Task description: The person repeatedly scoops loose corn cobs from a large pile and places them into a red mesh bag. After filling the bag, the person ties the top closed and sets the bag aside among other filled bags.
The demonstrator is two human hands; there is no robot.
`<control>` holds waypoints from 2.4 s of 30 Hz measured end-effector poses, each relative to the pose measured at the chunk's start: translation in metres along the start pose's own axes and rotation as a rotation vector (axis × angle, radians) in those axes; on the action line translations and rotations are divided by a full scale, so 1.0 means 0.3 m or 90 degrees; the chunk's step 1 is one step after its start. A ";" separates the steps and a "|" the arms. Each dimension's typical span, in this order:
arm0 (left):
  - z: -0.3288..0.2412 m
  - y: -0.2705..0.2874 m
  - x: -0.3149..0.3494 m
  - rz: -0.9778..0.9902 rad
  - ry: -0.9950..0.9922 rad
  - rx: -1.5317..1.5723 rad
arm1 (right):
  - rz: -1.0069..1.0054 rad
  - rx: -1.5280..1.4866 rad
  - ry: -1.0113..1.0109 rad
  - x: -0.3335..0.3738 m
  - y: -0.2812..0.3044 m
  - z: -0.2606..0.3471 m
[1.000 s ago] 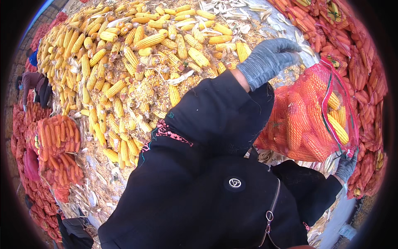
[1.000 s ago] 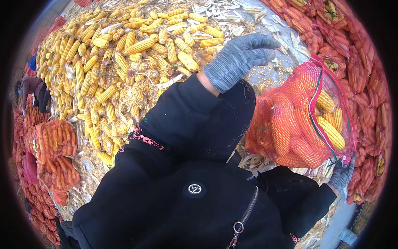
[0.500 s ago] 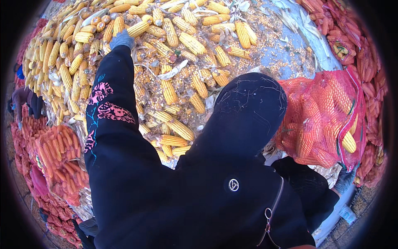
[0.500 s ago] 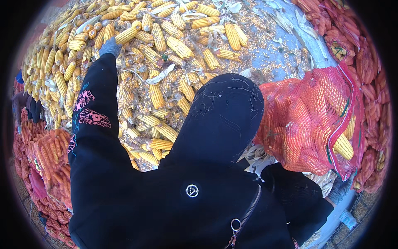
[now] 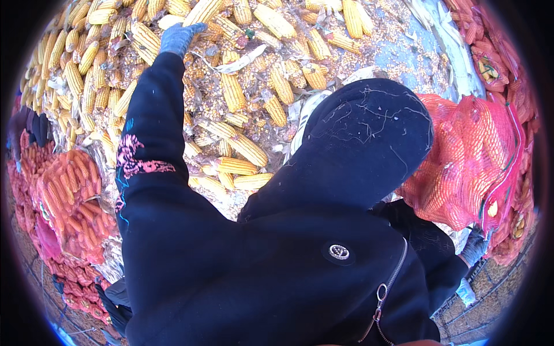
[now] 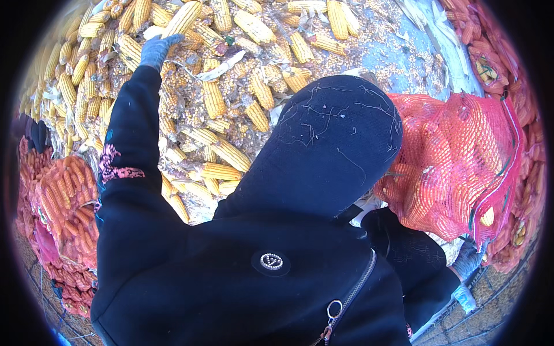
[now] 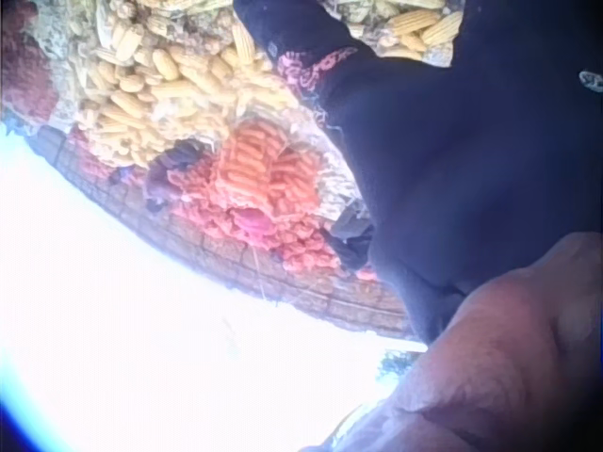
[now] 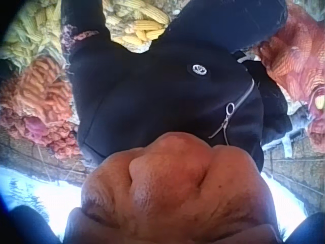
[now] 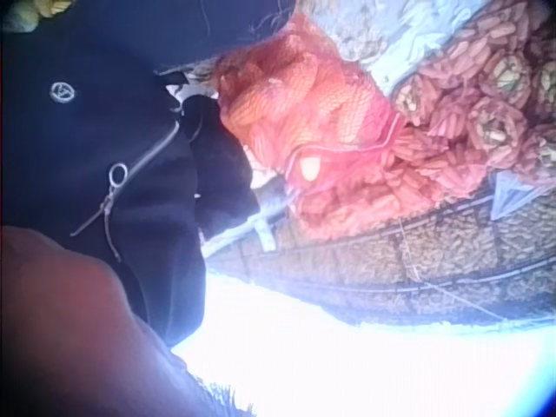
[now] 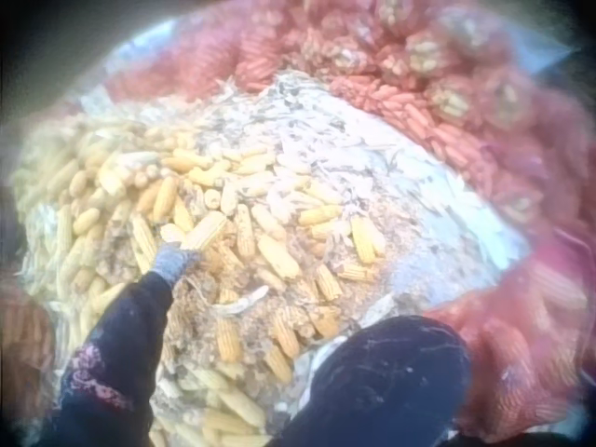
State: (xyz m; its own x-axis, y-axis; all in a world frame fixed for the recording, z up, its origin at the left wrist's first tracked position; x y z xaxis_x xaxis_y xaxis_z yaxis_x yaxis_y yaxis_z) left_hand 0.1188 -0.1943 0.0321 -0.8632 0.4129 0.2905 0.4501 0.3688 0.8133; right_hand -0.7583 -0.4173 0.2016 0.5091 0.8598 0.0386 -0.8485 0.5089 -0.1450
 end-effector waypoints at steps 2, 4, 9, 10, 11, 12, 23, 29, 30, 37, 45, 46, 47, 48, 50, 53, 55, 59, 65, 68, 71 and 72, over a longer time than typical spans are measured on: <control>0.090 -0.076 0.178 0.143 0.107 0.423 | -0.019 0.006 0.004 0.025 -0.027 0.003; 0.161 -0.162 0.346 0.234 0.192 0.588 | -0.002 0.025 0.009 0.042 -0.044 0.006; 0.160 -0.389 0.512 0.260 0.264 0.432 | 0.039 -0.061 -0.088 0.018 -0.047 -0.007; 0.142 -0.424 0.497 0.189 0.266 0.202 | 0.035 -0.054 -0.071 0.008 -0.042 -0.010; 0.123 -0.453 0.473 0.117 0.260 -0.021 | 0.030 -0.014 -0.041 0.002 -0.036 -0.010; 0.109 -0.478 0.453 0.133 0.294 -0.038 | 0.043 -0.009 -0.020 -0.002 -0.034 -0.012; 0.156 -0.497 0.383 0.390 0.490 0.628 | 0.095 0.049 0.001 0.132 -0.087 0.007; 0.215 -0.514 0.422 0.394 0.368 0.679 | 0.118 -0.005 0.098 0.186 -0.128 0.016; 0.226 -0.502 0.444 0.511 0.437 0.711 | 0.165 0.076 0.194 0.206 -0.128 0.018; 0.118 -0.231 0.583 0.514 0.091 0.655 | 0.151 -0.247 0.034 0.277 -0.206 0.037; -0.825 0.124 0.784 0.259 -0.767 0.206 | 0.131 -0.360 0.031 0.284 -0.269 0.025; -0.936 0.117 0.875 0.235 -0.777 0.130 | 0.173 -0.365 0.045 0.275 -0.275 0.017; -1.070 0.104 0.953 0.000 -0.978 0.007 | 0.169 -0.367 0.031 0.264 -0.275 0.015; -1.173 0.079 1.027 -0.142 -1.059 -0.059 | 0.192 -0.394 0.027 0.258 -0.276 0.011; -1.332 -0.014 1.151 -0.303 -1.228 -0.077 | 0.258 -0.464 0.010 0.245 -0.279 0.016; -1.421 -0.246 1.268 -0.053 -1.281 -0.128 | 0.164 -0.468 -0.071 0.236 -0.271 0.021; -1.407 -0.397 1.304 0.199 -1.159 -0.281 | 0.117 -0.454 -0.075 0.234 -0.266 0.023; -1.377 -0.477 1.308 0.386 -1.143 -0.063 | 0.319 -0.576 -0.054 0.225 -0.283 0.025; -1.360 -0.410 1.309 0.126 -1.264 -0.178 | 0.289 -0.550 -0.045 0.218 -0.316 0.012; -1.350 -0.411 1.349 -0.153 -1.316 -0.257 | 0.180 -0.493 -0.022 0.215 -0.301 0.009; -1.300 -0.401 1.403 0.127 -1.332 -0.164 | 0.154 -0.545 -0.051 0.205 -0.280 0.005; -1.280 -0.389 1.422 0.003 -1.382 -0.132 | 0.180 -0.575 -0.050 0.202 -0.276 0.004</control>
State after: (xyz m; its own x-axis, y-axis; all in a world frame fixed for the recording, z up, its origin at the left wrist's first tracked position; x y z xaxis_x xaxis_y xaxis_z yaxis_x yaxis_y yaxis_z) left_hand -0.3898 -0.3809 0.2548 0.7367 0.5037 -0.4511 0.2986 0.3562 0.8854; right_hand -0.6574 -0.4073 0.2171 0.2624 0.9635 -0.0538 -0.4896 0.0849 -0.8678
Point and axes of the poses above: each hand's wrist, its own x-axis away from the middle knuckle, its own y-axis out of the back of the hand, z = x × y, the point moved 1 cm from there along -x, towards the middle knuckle, and after that the axes turned 13 degrees about y, right-handed, at the moved point
